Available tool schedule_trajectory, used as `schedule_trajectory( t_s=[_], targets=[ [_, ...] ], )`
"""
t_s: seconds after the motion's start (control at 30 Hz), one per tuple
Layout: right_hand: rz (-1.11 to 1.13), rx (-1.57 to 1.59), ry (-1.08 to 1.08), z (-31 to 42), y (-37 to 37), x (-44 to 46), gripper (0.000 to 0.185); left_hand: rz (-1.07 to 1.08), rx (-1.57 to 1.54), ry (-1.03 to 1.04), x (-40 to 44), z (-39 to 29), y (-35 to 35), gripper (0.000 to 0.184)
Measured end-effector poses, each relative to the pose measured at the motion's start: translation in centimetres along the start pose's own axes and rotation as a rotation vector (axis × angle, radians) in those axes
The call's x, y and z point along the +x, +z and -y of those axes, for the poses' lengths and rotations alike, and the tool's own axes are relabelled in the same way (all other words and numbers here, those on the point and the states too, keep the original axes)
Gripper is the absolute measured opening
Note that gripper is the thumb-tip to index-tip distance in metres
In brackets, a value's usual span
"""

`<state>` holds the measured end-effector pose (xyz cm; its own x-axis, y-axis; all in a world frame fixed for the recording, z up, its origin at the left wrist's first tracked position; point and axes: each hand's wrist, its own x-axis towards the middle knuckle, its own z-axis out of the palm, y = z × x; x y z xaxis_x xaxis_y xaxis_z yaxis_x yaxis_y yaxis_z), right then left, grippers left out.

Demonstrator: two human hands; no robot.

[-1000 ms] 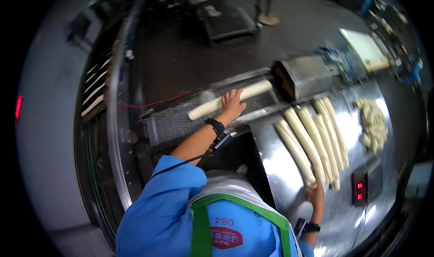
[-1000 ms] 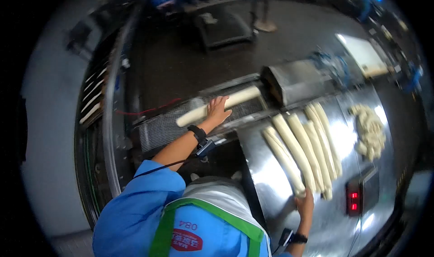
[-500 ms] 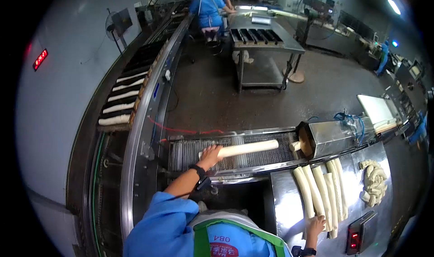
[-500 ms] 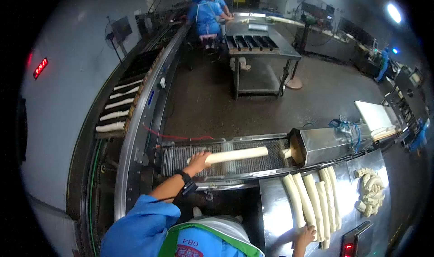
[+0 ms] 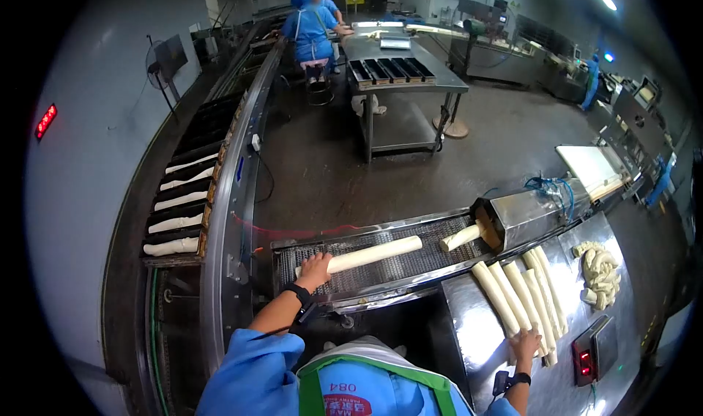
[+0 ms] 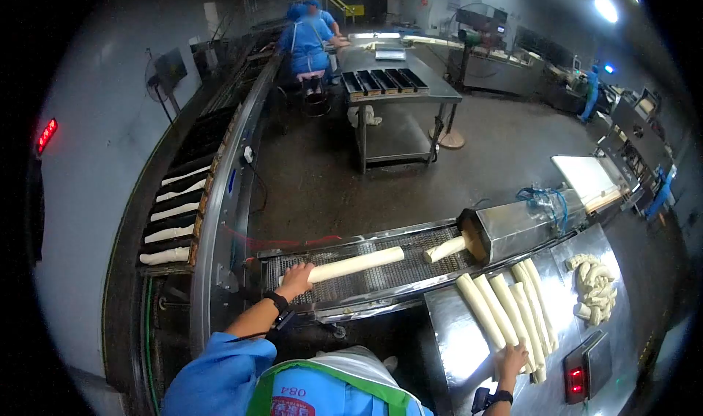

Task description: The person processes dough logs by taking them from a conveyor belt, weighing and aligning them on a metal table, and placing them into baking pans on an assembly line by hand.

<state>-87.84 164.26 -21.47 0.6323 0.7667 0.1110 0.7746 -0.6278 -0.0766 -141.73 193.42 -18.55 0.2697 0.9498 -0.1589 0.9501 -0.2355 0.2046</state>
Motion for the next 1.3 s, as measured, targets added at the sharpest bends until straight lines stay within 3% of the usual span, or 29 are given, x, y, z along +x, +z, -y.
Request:
schedule_trajectory(
  t_s=[0.07,0.13,0.2,0.33,0.37,0.43,0.53,0.6,0.67,0.73,0.8,0.93,1.0,1.13,1.2,1.3],
  targets=[
    [0.134,-0.007,-0.036,1.0,-1.7,0.7,0.023,0.0,-0.004,-0.012,-0.6,0.8,-0.5,0.048],
    [0.043,-0.063,-0.044,0.7,-0.4,1.0,0.026,-0.006,0.02,-0.007,-0.9,1.6,-1.0,0.047],
    [0.183,-0.114,-0.091,0.6,-0.9,0.6,0.033,-0.013,0.013,-0.002,-1.2,2.9,-0.8,0.046],
    [0.052,-0.016,-0.043,1.3,-0.5,-2.4,0.05,0.025,0.056,-0.001,-1.2,4.8,-1.2,0.051],
    [0.011,0.005,-0.127,-0.7,1.5,-2.9,0.062,0.03,0.053,-0.003,-1.3,5.3,-1.3,0.052],
    [0.071,0.086,-0.158,-2.5,2.2,-3.5,0.062,-0.014,0.039,0.002,-1.4,6.4,-1.4,0.051],
    [0.232,0.105,-0.12,-3.6,3.5,-2.8,0.075,0.295,-0.334,-0.04,-1.3,7.9,-3.2,0.041],
    [0.187,-0.047,-0.066,-3.6,4.0,-2.7,0.069,0.419,-0.924,-0.238,-2.5,7.2,-5.6,0.041],
    [0.201,-0.056,-0.032,-3.4,3.9,-2.7,0.069,0.462,-1.407,-0.14,-3.0,6.7,-6.6,0.041],
    [0.219,-0.062,0.059,-2.6,3.4,-2.3,0.07,0.314,-1.63,-0.141,-5.0,3.1,-12.1,0.045],
    [0.239,-0.065,0.154,-0.4,2.2,-1.8,0.07,0.135,-1.901,-0.074,-2.6,3.3,-11.9,0.049],
    [0.198,-0.03,0.178,1.1,1.3,-1.8,0.069,-0.137,-2.101,0.011,-0.6,5.1,-16.4,0.042],
    [0.184,-0.037,0.175,1.7,1.8,-1.3,0.069,-0.377,-2.165,0.0,-1.0,5.4,-22.9,0.039],
    [0.185,-0.069,0.188,4.1,1.9,-1.3,0.067,-0.877,-1.809,0.117,2.3,15.1,-31.3,0.028],
    [0.186,-0.079,0.18,4.5,2.3,-1.3,0.067,-1.012,-1.693,-0.002,1.2,17.1,-34.5,0.024],
    [0.185,-0.097,0.186,5.4,2.5,-1.4,0.066,-1.116,-1.69,0.012,4.8,25.4,-35.4,0.031]
  ],
)
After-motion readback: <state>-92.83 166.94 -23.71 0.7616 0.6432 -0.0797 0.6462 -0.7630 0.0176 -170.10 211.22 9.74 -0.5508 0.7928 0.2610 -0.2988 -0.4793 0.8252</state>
